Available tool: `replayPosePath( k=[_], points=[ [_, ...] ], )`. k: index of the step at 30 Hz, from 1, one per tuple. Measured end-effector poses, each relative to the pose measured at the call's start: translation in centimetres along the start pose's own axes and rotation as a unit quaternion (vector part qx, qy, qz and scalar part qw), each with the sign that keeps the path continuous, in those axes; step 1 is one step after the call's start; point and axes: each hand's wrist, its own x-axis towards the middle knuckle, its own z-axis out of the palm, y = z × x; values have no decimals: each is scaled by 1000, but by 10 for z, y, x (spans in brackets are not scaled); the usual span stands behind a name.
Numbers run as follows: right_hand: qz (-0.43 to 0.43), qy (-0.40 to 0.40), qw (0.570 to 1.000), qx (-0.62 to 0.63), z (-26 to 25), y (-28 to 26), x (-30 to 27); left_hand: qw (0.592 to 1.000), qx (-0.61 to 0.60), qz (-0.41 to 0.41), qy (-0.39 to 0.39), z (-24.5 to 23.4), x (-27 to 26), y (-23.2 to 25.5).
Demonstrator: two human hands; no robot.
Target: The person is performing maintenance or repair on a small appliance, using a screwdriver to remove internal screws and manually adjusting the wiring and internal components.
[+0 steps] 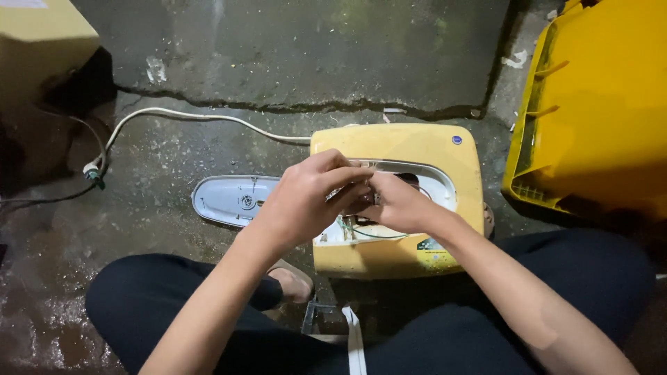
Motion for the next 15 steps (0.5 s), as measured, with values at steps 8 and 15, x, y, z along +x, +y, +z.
replayPosePath(
  k=[8, 15],
  points=[
    [-44, 80, 994, -53, 5, 34, 9, 998, 20, -44, 50, 19, -2, -4],
    [-103, 160, 978, -85, 18, 15, 4, 983, -162, 1, -87, -15, 11, -5]
  ],
)
